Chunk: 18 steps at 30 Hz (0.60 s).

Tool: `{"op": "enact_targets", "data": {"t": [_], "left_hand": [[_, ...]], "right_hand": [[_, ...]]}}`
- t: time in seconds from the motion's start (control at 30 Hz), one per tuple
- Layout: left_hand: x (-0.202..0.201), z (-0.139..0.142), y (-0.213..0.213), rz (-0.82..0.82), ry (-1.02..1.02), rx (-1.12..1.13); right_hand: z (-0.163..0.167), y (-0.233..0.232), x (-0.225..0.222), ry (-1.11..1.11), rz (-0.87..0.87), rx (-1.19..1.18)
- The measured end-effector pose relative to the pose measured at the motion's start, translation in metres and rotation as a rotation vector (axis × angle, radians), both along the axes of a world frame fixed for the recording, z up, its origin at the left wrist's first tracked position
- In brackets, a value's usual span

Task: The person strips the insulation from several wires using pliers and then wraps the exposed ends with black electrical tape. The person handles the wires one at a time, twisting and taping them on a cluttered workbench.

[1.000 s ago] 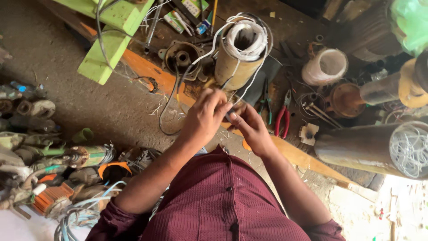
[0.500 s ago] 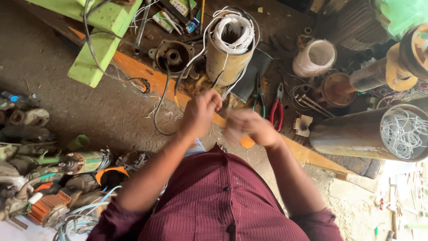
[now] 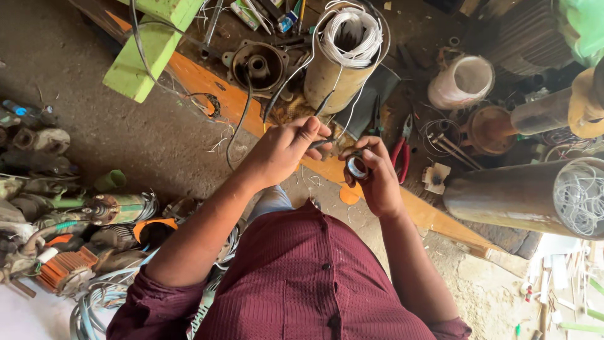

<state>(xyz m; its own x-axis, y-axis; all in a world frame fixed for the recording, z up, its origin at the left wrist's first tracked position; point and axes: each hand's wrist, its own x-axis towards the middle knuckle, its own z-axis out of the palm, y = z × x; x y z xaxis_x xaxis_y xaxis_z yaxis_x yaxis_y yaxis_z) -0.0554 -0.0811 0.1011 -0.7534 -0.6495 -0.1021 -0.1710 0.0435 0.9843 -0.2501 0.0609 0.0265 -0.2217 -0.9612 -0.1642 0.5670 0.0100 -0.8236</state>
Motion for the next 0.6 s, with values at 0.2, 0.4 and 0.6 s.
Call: {"op": "enact_targets", "data": {"t": [0.2,0.4,0.6], "left_hand": [[0.032,0.009,-0.003,0.009,-0.017,-0.160],[0.047,0.006,-0.014,0.028,-0.034,-0.241],[0.043,0.002,-0.029,0.030,-0.071,-0.347]], "right_hand": [[-0.034,-0.003,-0.003,0.270,-0.101,0.246],[-0.050,-0.013,-0.017,0.380,-0.198,0.329],[-0.053,-0.022,-0.023,0.771,-0.194,0.424]]}}
